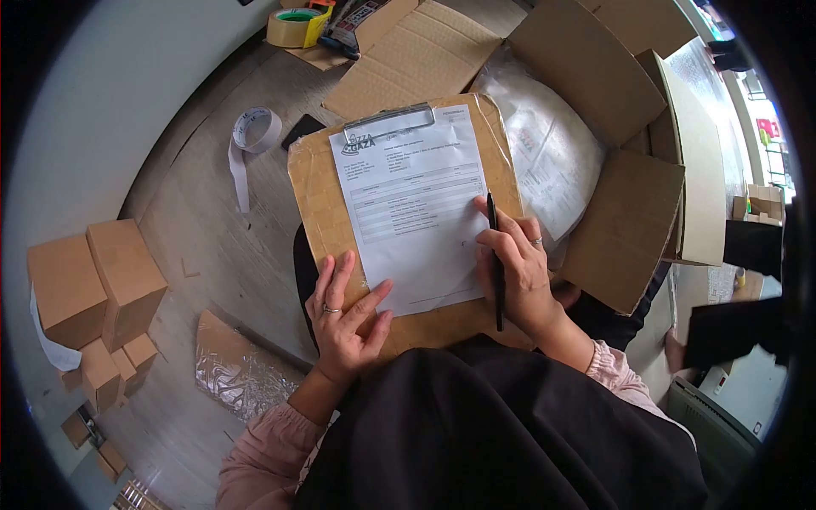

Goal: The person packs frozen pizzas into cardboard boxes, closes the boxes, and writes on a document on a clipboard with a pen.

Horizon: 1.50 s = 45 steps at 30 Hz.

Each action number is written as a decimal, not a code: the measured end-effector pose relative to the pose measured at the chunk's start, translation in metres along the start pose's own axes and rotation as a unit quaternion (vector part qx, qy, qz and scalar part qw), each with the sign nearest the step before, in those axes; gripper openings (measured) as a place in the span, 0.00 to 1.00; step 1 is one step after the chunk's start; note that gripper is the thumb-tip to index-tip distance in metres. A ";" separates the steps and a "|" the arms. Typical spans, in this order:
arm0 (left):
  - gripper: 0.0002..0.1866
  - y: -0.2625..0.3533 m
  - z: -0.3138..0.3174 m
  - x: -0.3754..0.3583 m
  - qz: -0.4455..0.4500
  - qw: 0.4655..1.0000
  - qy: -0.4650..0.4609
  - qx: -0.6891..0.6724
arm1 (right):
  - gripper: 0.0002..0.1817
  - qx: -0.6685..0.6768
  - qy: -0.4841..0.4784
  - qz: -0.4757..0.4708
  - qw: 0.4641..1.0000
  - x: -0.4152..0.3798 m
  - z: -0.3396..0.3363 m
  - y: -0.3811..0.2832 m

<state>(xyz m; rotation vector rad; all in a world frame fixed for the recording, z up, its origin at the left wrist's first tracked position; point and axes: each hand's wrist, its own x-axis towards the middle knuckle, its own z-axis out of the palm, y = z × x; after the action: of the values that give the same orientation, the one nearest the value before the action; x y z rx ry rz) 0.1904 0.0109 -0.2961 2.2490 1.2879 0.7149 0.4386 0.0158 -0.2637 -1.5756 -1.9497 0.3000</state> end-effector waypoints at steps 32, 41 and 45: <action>0.18 -0.004 0.000 -0.001 0.000 1.000 -0.015 -0.002 | 0.19 0.009 0.024 0.009 1.000 0.000 0.004 0.005; 0.18 -0.006 -0.001 0.001 0.007 1.000 -0.017 -0.010 | 0.18 0.019 0.063 0.005 0.998 -0.002 0.008 0.007; 0.18 -0.003 -0.001 0.002 0.007 1.000 -0.008 -0.005 | 0.17 0.020 0.080 0.015 0.996 -0.003 0.008 0.008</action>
<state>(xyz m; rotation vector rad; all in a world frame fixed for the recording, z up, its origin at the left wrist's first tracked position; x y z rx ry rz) 0.1885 0.0146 -0.2967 2.2542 1.2603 0.7062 0.4409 0.0164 -0.2747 -1.5553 -1.7889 0.2159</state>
